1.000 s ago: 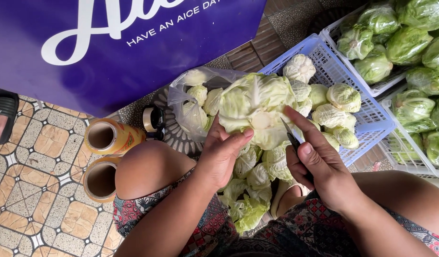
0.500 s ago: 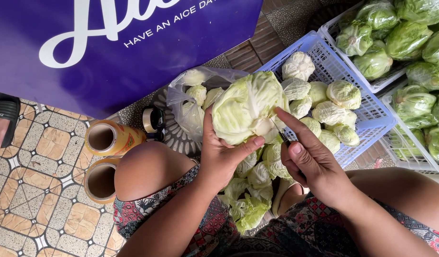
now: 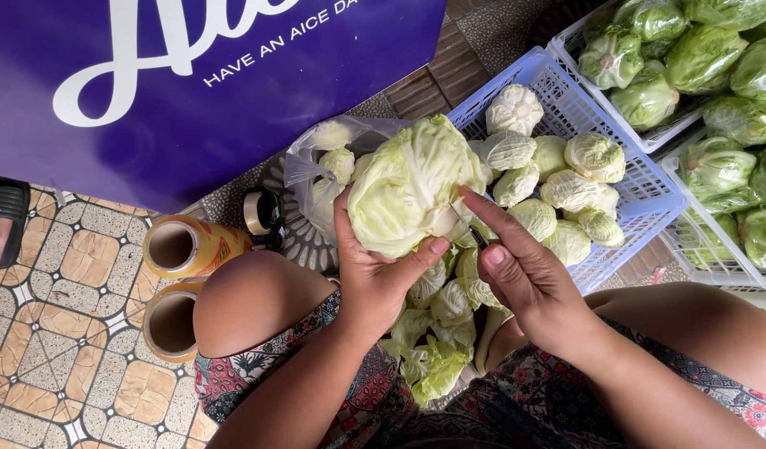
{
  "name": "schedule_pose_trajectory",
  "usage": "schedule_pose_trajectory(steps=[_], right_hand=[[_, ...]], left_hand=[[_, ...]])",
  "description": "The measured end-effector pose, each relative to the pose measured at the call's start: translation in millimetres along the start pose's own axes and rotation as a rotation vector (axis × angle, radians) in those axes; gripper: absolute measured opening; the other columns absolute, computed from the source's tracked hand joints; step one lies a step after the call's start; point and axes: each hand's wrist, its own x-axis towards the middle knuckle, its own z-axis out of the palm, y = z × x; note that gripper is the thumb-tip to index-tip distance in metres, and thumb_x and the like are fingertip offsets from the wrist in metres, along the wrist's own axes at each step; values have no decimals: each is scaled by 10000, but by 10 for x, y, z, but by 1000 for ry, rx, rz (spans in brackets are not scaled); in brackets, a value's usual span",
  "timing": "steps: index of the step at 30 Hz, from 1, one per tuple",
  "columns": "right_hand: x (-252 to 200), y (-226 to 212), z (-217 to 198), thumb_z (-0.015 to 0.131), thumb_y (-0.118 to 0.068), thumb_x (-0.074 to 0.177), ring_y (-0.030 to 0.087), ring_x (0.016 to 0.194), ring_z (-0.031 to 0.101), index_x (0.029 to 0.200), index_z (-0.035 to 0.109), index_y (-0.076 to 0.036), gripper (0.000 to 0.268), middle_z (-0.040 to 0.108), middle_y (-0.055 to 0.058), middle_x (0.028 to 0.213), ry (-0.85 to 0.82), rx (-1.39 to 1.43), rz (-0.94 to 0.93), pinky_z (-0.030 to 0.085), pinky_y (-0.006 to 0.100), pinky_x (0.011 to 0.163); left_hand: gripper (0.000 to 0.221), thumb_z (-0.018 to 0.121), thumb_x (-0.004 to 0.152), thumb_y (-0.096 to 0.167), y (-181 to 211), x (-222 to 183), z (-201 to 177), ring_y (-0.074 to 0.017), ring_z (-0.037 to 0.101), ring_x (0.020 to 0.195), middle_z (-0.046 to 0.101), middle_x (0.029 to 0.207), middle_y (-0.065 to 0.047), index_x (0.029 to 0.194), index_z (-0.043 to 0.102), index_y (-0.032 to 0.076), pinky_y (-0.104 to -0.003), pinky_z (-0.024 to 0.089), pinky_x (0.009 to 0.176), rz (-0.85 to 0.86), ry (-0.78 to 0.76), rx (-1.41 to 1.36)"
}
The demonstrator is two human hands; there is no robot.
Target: The person is peeling the outer leaves off cabbages and trimming the stems using a knife.
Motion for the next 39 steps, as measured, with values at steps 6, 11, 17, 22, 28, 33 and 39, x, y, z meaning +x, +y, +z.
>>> schedule_pose_trajectory(steps=[6, 11, 17, 22, 28, 33, 39], right_hand=[[6, 31, 12, 440, -324, 1053, 79, 582, 310, 1619, 357, -124, 606, 386, -33, 772, 57, -201, -35, 298, 221, 595], [31, 34, 62, 436, -324, 1061, 70, 547, 280, 1611, 372, -132, 585, 408, -34, 732, 71, -204, -59, 272, 222, 542], [84, 57, 115, 426, -282, 1048, 48, 562, 331, 1557, 394, -118, 536, 399, 22, 1646, 83, -176, -73, 323, 212, 490], [115, 22, 120, 421, -304, 1063, 257, 1574, 299, 1542, 408, -73, 532, 392, 118, 1653, 83, -272, -161, 239, 391, 1259], [222, -56, -208, 444, -316, 1039, 269, 1560, 309, 1541, 403, -91, 552, 361, 139, 1660, -142, -312, -140, 233, 406, 1268], [235, 72, -98, 446, -337, 1049, 286, 1548, 351, 1535, 415, -96, 544, 408, 153, 1638, -64, -316, -190, 270, 427, 1261], [235, 92, -54, 439, -307, 1066, 278, 1535, 381, 1530, 426, -81, 516, 440, 148, 1619, -17, -307, -214, 299, 417, 1251]], left_hand=[[785, 819, 849, 25, -4, -37, 18, -279, 489, 1385, 454, 1508, -178, 1454, 332, 145, -434, 463, 1183, 46, 23, 44], [790, 810, 843, 4, -7, -52, 34, -294, 508, 1374, 465, 1496, -199, 1451, 325, 141, -448, 484, 1169, 51, 59, 73], [764, 816, 832, -4, -41, -62, 59, -281, 520, 1340, 487, 1453, -195, 1413, 339, 130, -438, 490, 1154, 104, 112, 86], [733, 811, 838, 0, -36, -56, 76, -263, 534, 1315, 489, 1440, -199, 1384, 338, 125, -426, 496, 1139, 148, 132, 119], [745, 808, 806, -54, 19, 35, -31, -271, 580, 1278, 557, 1389, -170, 1409, 406, 120, -428, 544, 1091, -59, 69, -68], [721, 814, 828, 11, 48, 30, 22, -253, 551, 1293, 527, 1399, -171, 1390, 377, 121, -399, 512, 1118, 16, 83, 50], [698, 808, 837, 2, 28, 12, 31, -244, 558, 1280, 535, 1381, -169, 1370, 377, 129, -395, 517, 1110, 43, 97, 88]])
